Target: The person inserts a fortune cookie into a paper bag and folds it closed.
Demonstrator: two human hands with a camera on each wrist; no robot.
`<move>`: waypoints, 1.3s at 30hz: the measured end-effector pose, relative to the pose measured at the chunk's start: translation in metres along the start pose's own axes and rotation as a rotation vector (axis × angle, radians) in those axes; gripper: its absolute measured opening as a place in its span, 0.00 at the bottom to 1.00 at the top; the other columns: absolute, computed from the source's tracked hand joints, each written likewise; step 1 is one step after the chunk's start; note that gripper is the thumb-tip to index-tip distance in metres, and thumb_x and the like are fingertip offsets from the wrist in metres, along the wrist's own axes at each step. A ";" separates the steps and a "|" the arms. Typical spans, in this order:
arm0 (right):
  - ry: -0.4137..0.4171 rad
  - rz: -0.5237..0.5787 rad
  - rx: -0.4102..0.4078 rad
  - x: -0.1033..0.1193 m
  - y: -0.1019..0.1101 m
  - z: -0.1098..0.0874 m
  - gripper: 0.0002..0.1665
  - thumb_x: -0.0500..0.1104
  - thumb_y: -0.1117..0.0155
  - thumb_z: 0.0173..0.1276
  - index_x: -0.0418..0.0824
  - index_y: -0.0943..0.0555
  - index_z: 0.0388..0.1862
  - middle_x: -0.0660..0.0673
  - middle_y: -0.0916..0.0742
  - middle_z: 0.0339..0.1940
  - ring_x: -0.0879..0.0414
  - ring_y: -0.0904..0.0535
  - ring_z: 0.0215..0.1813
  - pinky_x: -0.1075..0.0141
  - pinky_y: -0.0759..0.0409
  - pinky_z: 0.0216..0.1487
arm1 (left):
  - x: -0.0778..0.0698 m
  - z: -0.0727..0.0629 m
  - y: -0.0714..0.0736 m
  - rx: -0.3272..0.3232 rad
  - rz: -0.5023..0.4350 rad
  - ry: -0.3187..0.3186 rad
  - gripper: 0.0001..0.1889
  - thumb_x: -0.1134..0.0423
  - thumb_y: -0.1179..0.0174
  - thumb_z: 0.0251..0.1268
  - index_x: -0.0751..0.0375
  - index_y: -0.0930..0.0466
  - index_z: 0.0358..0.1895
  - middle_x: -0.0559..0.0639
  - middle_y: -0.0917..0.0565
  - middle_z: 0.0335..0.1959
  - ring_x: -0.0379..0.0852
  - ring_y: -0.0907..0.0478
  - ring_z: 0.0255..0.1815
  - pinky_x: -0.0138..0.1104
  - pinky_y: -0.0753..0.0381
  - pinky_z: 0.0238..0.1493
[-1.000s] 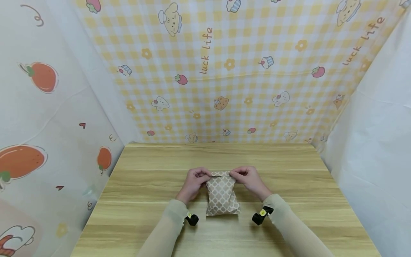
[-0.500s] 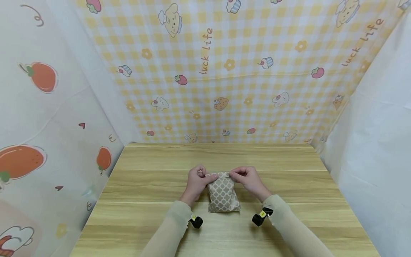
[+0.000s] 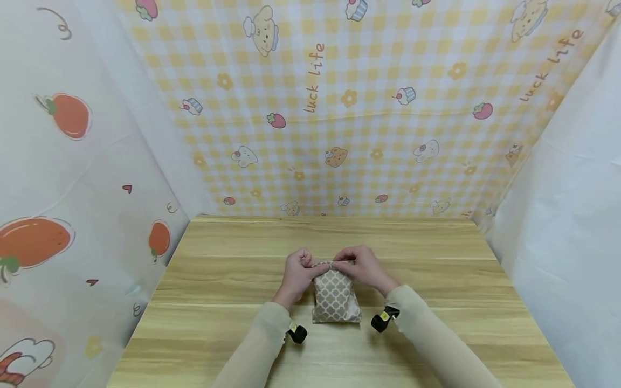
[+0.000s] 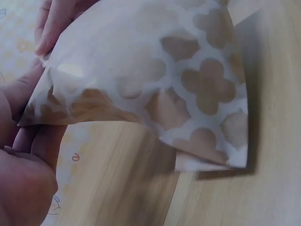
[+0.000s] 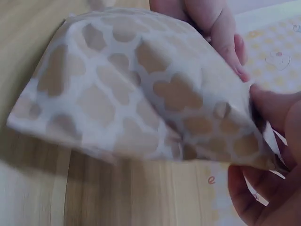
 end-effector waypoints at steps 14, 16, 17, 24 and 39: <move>0.062 -0.268 0.003 0.018 -0.007 0.013 0.05 0.46 0.27 0.72 0.48 0.10 0.35 0.58 0.12 0.29 0.66 0.20 0.29 0.69 0.19 0.32 | -0.015 -0.002 0.001 -0.083 0.179 -0.152 0.12 0.72 0.28 0.65 0.67 0.26 0.37 0.64 0.09 0.35 0.55 0.09 0.36 0.32 0.14 0.33; 0.074 -0.310 -0.001 0.022 -0.008 0.015 0.06 0.45 0.25 0.71 0.48 0.12 0.32 0.58 0.13 0.27 0.67 0.21 0.28 0.69 0.21 0.31 | -0.017 -0.002 -0.003 -0.066 0.180 -0.178 0.11 0.74 0.29 0.64 0.68 0.25 0.36 0.65 0.09 0.35 0.56 0.09 0.37 0.32 0.13 0.34; 0.080 -0.324 -0.011 0.024 -0.008 0.015 0.07 0.44 0.24 0.70 0.48 0.12 0.30 0.58 0.14 0.25 0.67 0.22 0.27 0.69 0.21 0.30 | -0.018 -0.002 -0.004 -0.062 0.184 -0.195 0.10 0.75 0.29 0.64 0.68 0.24 0.35 0.65 0.09 0.35 0.56 0.09 0.38 0.32 0.13 0.35; 0.175 -0.347 -0.075 0.033 -0.008 0.013 0.10 0.40 0.22 0.66 0.47 0.14 0.26 0.56 0.13 0.25 0.66 0.22 0.27 0.70 0.21 0.30 | -0.019 0.000 -0.003 -0.077 0.166 -0.245 0.05 0.76 0.28 0.61 0.70 0.15 0.37 0.64 0.09 0.35 0.48 0.09 0.36 0.32 0.13 0.37; 0.136 -0.183 -0.089 0.012 -0.001 0.011 0.08 0.43 0.22 0.67 0.47 0.10 0.27 0.56 0.12 0.24 0.66 0.22 0.22 0.69 0.21 0.25 | -0.017 0.000 0.010 -0.131 0.070 -0.188 0.12 0.74 0.28 0.63 0.73 0.14 0.48 0.67 0.10 0.40 0.57 0.09 0.43 0.33 0.12 0.41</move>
Point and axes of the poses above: each hand's wrist, its own z-axis towards the middle knuckle, its own y-axis out of the back of the hand, x = y × z, the point moved 9 cm from there along z, towards the middle knuckle
